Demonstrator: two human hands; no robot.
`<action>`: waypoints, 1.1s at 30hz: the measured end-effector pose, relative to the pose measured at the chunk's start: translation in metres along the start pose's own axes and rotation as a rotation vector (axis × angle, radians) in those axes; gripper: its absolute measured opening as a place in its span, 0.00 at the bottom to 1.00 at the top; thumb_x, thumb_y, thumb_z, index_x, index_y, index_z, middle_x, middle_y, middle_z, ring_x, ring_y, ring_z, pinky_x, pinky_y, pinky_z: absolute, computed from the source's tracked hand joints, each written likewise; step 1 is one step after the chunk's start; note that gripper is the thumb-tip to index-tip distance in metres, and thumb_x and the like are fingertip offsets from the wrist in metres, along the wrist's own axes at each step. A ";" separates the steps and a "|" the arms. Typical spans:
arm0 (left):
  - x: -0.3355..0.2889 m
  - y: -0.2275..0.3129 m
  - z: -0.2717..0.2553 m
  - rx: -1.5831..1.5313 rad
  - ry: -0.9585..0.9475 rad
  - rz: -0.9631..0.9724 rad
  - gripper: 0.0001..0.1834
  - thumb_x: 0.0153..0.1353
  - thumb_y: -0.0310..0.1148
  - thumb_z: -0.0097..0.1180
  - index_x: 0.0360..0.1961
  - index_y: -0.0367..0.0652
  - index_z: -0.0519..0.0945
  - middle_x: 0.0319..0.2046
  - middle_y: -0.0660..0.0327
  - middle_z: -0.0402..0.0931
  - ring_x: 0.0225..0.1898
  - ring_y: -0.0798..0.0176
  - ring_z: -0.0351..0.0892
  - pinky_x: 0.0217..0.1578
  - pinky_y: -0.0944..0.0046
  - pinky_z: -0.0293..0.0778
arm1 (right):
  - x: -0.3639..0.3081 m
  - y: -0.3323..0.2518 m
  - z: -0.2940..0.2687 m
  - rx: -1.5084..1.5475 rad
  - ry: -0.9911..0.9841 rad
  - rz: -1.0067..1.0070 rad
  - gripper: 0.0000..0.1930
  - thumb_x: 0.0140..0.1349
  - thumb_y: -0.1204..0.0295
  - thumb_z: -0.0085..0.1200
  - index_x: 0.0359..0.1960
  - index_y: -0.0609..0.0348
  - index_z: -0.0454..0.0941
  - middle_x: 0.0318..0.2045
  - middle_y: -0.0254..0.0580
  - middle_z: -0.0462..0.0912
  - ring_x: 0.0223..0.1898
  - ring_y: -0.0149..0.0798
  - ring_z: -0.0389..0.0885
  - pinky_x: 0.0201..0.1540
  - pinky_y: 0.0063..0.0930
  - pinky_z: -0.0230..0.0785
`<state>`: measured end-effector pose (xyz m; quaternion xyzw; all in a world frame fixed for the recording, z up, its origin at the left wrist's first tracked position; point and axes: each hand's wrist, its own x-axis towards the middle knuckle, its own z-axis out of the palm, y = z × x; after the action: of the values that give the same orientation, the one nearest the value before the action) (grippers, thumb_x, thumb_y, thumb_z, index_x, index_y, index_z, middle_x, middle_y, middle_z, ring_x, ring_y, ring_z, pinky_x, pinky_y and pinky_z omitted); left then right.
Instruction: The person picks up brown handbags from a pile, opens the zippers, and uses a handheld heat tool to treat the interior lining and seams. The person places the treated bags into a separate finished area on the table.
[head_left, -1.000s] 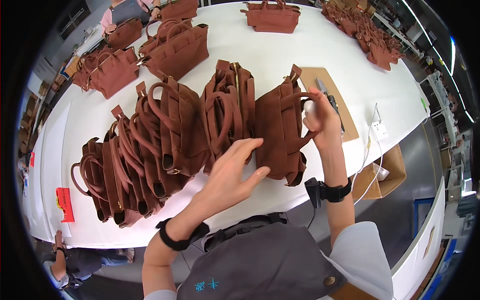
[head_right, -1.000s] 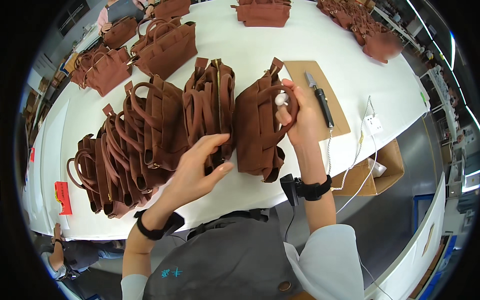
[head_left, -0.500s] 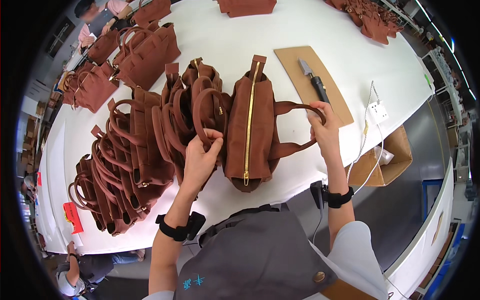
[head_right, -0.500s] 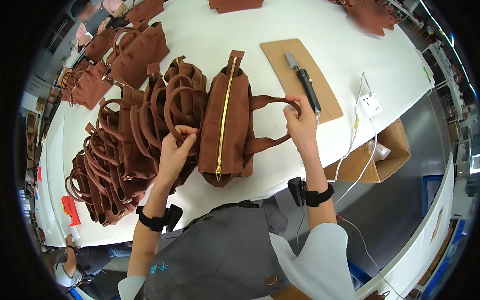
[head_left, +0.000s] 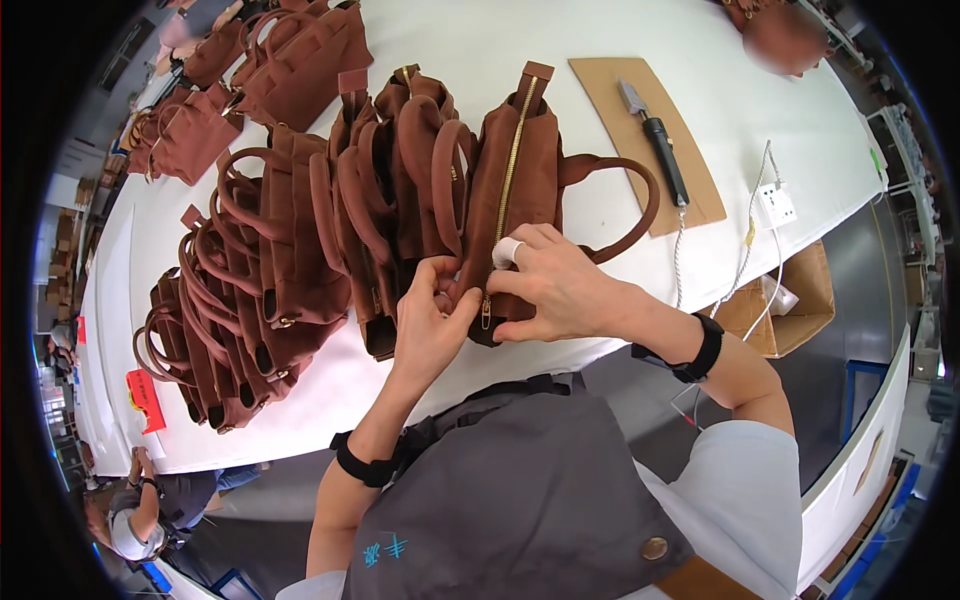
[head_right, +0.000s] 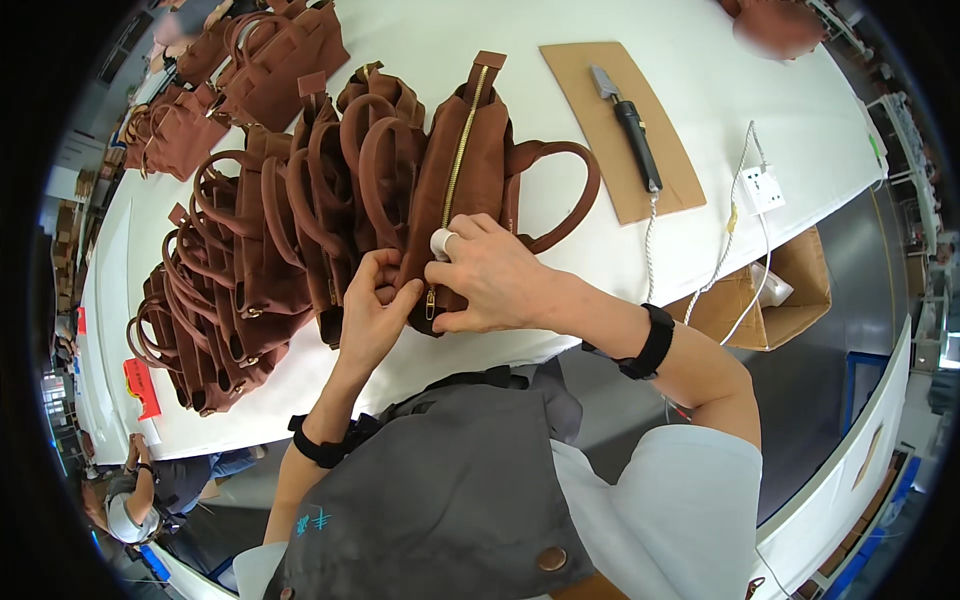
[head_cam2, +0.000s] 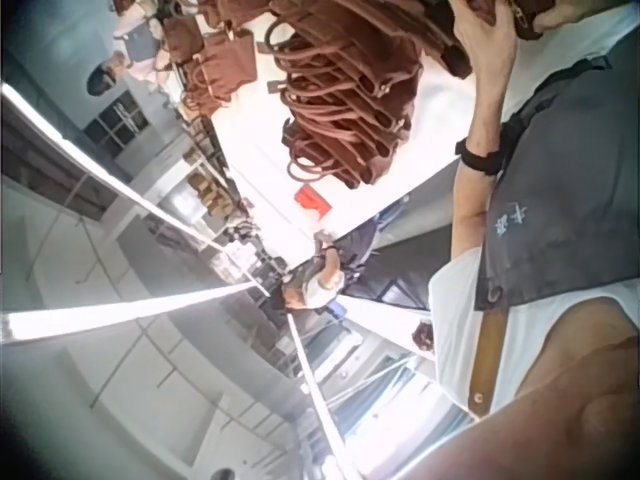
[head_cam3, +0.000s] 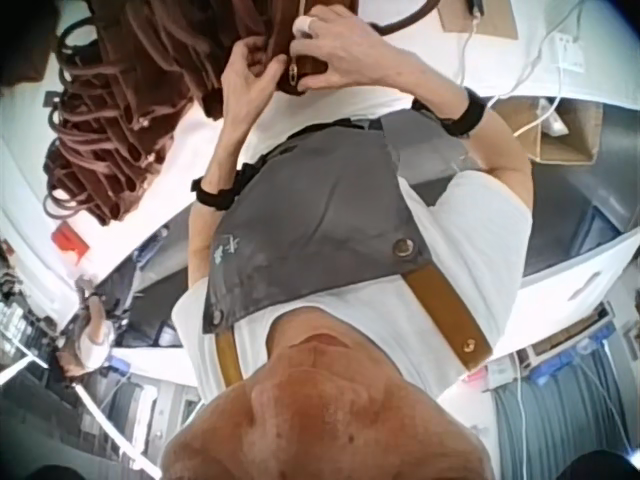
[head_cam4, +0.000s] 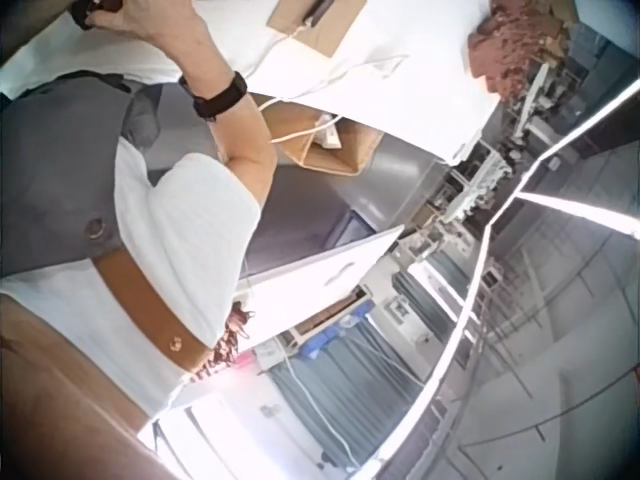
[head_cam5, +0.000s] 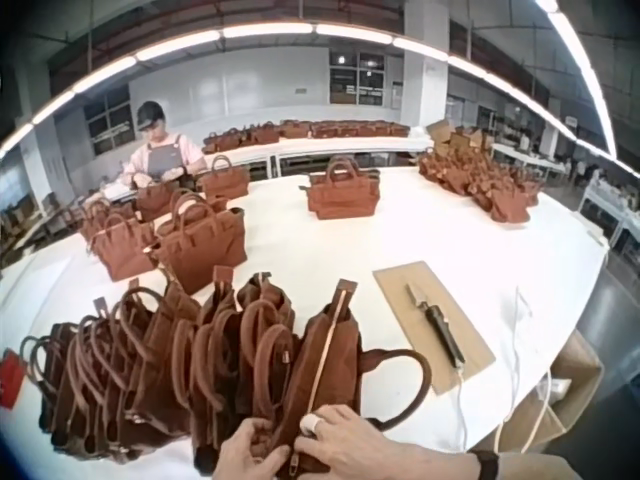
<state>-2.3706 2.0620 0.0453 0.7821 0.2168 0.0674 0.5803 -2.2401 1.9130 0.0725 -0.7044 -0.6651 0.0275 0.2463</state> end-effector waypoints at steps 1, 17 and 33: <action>0.002 0.000 0.002 -0.055 0.032 0.004 0.23 0.55 0.27 0.58 0.50 0.31 0.64 0.25 0.60 0.72 0.20 0.73 0.71 0.22 0.73 0.71 | 0.003 -0.006 0.003 0.017 -0.040 0.012 0.18 0.44 0.60 0.63 0.34 0.58 0.78 0.32 0.41 0.74 0.39 0.42 0.70 0.44 0.35 0.63; -0.001 0.015 -0.009 -0.160 -0.153 0.057 0.17 0.55 0.17 0.49 0.43 0.38 0.58 0.21 0.66 0.64 0.18 0.77 0.69 0.16 0.75 0.73 | 0.040 0.060 -0.007 -0.146 0.213 0.212 0.03 0.56 0.74 0.50 0.29 0.60 0.72 0.24 0.49 0.73 0.33 0.51 0.71 0.36 0.42 0.64; 0.038 0.012 -0.006 0.105 0.202 0.151 0.33 0.48 0.24 0.59 0.57 0.40 0.62 0.25 0.57 0.75 0.27 0.61 0.77 0.33 0.63 0.73 | -0.002 0.019 -0.031 -0.123 -0.303 0.072 0.11 0.59 0.63 0.53 0.30 0.57 0.78 0.30 0.40 0.77 0.39 0.42 0.74 0.53 0.37 0.58</action>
<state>-2.3353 2.0803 0.0524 0.8147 0.2178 0.1779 0.5071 -2.2114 1.9018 0.0915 -0.7293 -0.6695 0.1013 0.0983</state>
